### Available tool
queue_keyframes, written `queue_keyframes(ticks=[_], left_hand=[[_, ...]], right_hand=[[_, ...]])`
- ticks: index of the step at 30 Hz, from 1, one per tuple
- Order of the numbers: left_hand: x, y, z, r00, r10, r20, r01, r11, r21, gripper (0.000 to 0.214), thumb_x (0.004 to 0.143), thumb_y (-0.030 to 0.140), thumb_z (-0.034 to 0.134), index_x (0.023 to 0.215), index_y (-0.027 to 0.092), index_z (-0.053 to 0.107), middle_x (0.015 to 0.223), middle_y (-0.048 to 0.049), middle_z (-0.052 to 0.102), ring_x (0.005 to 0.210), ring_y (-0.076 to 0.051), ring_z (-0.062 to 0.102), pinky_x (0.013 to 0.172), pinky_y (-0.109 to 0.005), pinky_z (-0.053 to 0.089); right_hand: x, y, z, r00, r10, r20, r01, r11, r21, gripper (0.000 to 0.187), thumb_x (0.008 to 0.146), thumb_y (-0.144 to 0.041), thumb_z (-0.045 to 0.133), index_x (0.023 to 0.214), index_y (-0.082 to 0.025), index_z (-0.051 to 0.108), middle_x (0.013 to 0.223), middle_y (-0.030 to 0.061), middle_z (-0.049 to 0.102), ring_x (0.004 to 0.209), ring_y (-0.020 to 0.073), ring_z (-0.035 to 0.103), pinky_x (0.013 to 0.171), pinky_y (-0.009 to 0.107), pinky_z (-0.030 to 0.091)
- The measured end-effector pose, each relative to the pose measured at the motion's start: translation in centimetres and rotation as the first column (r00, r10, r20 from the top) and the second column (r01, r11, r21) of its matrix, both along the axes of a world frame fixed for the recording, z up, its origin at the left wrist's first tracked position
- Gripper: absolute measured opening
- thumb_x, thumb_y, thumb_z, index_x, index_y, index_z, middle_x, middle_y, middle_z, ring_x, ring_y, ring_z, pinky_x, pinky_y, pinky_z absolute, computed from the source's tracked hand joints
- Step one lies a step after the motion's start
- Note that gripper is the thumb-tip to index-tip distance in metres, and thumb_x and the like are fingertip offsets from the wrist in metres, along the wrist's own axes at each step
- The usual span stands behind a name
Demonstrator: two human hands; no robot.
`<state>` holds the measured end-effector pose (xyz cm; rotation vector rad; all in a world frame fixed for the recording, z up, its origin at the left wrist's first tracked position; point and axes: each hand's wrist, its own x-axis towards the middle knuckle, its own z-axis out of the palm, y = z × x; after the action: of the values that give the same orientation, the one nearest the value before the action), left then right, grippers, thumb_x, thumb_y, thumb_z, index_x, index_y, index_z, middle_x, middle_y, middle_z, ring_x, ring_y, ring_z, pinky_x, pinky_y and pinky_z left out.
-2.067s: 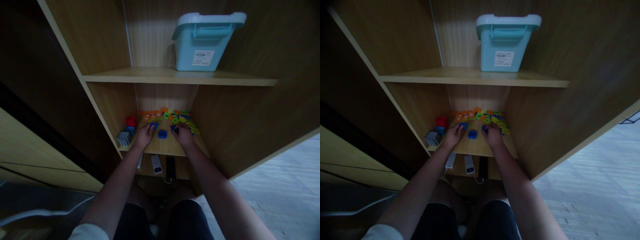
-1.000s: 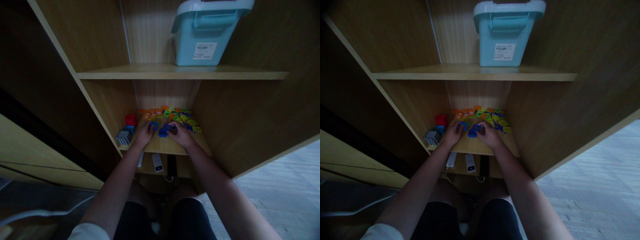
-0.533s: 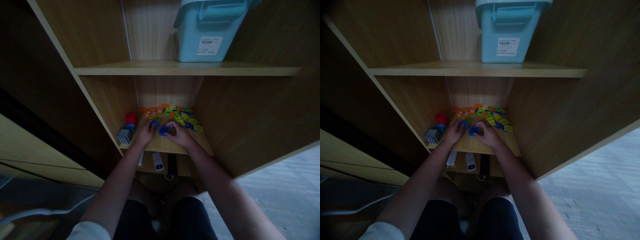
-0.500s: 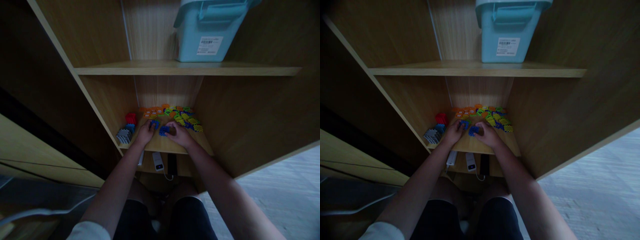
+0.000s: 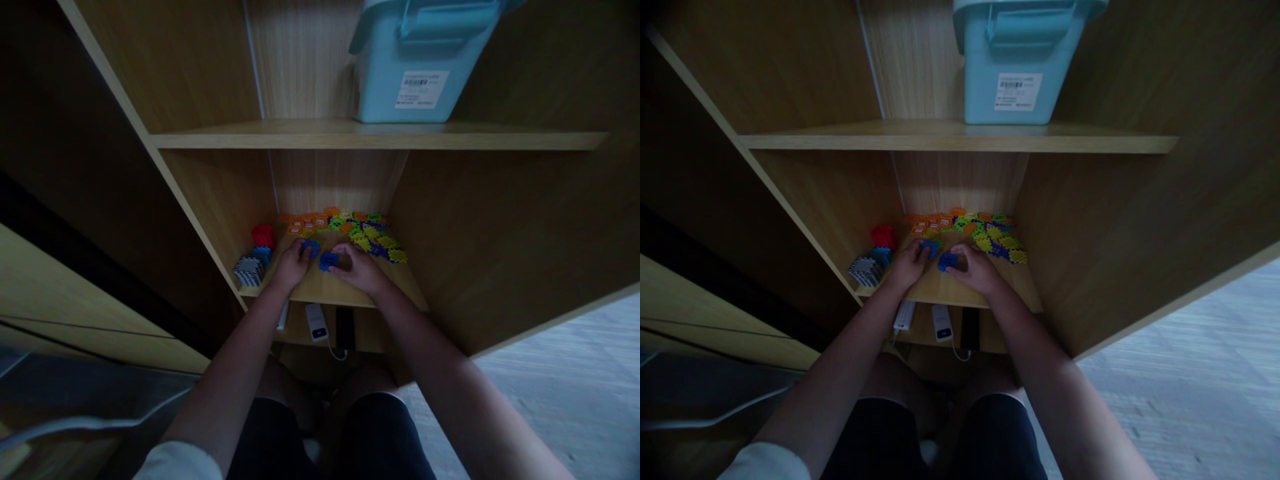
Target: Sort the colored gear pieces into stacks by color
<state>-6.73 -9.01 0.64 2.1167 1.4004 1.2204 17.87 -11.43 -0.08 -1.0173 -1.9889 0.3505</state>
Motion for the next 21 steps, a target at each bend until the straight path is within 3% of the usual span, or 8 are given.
queue_keyframes(ticks=[21], left_hand=[[0.07,-0.01,0.08,1.0,0.011,0.001,-0.011,1.0,0.009,0.019,0.107,0.033,0.055,0.119,0.022,0.066,0.105,-0.0082,0.079,0.097,-0.025,0.076,0.091,-0.039,0.06]], right_hand=[[0.02,-0.04,0.13,0.998,-0.004,0.057,0.003,1.0,0.017,0.04,0.09,-0.035,0.082,0.125,-0.029,0.064,0.124,0.0073,0.076,0.119,0.0278,0.072,0.107,0.049,0.057]])
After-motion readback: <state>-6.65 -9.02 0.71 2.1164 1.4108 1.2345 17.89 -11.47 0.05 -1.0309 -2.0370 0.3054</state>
